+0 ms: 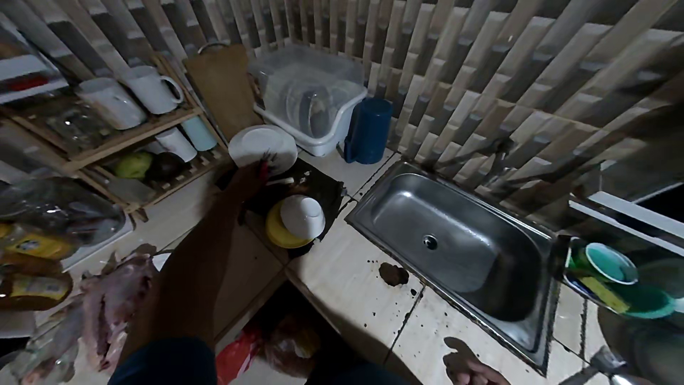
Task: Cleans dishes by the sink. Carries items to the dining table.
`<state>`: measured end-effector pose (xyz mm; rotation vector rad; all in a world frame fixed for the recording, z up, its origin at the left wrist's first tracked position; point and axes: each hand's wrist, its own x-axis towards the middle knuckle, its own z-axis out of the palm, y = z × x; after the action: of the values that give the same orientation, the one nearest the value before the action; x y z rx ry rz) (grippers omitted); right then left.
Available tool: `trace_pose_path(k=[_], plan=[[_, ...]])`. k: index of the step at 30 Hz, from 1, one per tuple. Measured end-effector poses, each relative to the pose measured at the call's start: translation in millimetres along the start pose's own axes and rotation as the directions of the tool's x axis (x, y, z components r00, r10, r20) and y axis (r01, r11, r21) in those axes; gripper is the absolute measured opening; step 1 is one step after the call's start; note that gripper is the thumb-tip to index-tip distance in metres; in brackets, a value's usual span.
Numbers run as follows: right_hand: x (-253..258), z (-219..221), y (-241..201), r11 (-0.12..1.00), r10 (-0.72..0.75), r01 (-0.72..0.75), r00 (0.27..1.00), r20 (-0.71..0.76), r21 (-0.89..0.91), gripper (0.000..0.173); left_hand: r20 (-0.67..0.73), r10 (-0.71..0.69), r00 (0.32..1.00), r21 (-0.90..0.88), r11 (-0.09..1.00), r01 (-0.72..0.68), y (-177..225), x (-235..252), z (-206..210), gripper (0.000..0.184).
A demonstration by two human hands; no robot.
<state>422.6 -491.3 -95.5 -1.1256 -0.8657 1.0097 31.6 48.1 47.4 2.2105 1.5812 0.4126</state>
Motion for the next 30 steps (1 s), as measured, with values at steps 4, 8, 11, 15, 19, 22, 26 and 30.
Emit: trace_pose_path(k=[4,8,11,15,19,22,26,30], plan=[[1,-2,2,1.0,0.001,-0.001,1.0,-0.008,0.015,0.028,-0.049,-0.161,0.986,-0.166,0.975,0.151,4,-6,-15,0.049],[1,-3,2,1.0,-0.006,0.006,1.0,0.009,0.008,0.029,-0.135,-0.203,0.97,-0.359,0.922,0.143,-11,-3,-21,0.047],[2,-2,1,1.0,-0.02,0.019,0.999,0.026,0.015,0.029,-0.216,-0.235,0.948,-0.486,0.868,0.104,-10,-1,-27,0.053],[-2,-1,2,0.999,-0.023,0.023,1.0,-0.005,-0.031,0.03,-0.365,-0.398,0.842,-0.646,0.759,0.079,2,2,-32,0.052],[-3,-4,3,0.997,-0.023,0.022,1.0,-0.002,-0.078,0.032,-0.5,-0.463,0.732,-0.762,0.637,-0.117,17,-12,-52,0.046],[-2,-1,0,0.996,-0.02,0.022,0.999,0.027,-0.084,0.032,-0.531,-0.498,0.685,-0.843,0.39,-0.37,29,-29,-61,0.027],[-2,3,-6,0.999,-0.019,0.022,0.998,0.067,-0.045,0.031,-0.501,-0.448,0.741,-0.852,0.102,-0.514,50,-75,-58,0.039],[-6,-2,2,0.999,-0.049,0.05,0.989,0.137,-0.002,0.028,-0.514,-0.265,0.816,-0.821,-0.124,-0.557,56,-131,-38,0.045]])
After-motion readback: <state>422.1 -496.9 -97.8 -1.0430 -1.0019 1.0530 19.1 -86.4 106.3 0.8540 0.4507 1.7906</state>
